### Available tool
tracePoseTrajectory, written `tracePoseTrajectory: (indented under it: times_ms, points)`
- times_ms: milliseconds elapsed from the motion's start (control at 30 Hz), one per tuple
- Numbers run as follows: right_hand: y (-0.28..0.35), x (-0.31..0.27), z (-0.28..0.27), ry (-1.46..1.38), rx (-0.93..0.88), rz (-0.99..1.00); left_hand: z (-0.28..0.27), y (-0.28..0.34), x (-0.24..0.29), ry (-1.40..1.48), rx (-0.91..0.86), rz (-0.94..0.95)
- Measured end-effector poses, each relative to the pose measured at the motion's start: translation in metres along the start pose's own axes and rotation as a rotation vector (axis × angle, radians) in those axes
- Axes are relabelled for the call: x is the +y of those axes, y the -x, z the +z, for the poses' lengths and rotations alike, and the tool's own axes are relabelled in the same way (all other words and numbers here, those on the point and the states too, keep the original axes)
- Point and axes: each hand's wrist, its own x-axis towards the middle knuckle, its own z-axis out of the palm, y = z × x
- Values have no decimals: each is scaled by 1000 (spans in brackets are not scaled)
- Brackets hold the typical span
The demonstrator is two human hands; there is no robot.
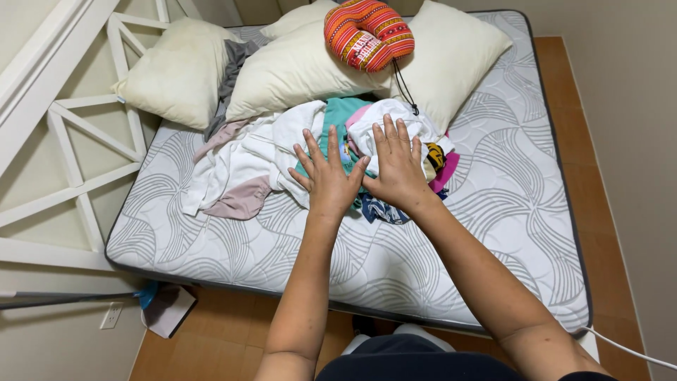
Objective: The person hangs a black garment and a white garment on wooden hangers, placing them on a wooden clothing rack. They then gather several empty wooden hangers from the bed and hang them on the rack. Finally, they hang a patterned neck pillow on the rack.
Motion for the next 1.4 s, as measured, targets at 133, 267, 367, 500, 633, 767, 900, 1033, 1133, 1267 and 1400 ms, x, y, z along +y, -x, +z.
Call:
tracePoseTrajectory:
  times_ms: [133,267,367,500,633,767,900,1033,1133,1267,1400]
  points:
    - [-16,21,4,29,-2,6,13,-20,8,-5,-28,-11]
    - [-33,51,7,-5,-6,-1,36,-40,20,8,-18,-31]
    - [-51,78,8,-12,-33,3,59,-61,30,14,-13,-43]
    - [-75,119,13,-23,-47,21,100,-91,39,5,-10,-49]
    - [-106,161,27,-31,-81,34,134,-129,51,-20,-24,-89]
    - [-141,199,45,-16,-123,76,171,-174,51,-45,-26,-94]
    - [-178,241,77,-30,-130,134,214,-226,41,-85,-85,-103]
    - [-218,279,109,-10,-174,173,253,-278,30,-81,-111,-107]
    - [-246,299,129,-4,-205,212,270,-310,26,-99,-126,-110]
    - [-278,319,152,-9,-288,253,292,-352,15,-200,-127,-138]
    - [-300,343,188,-11,-320,254,335,-390,-21,-482,-102,-44]
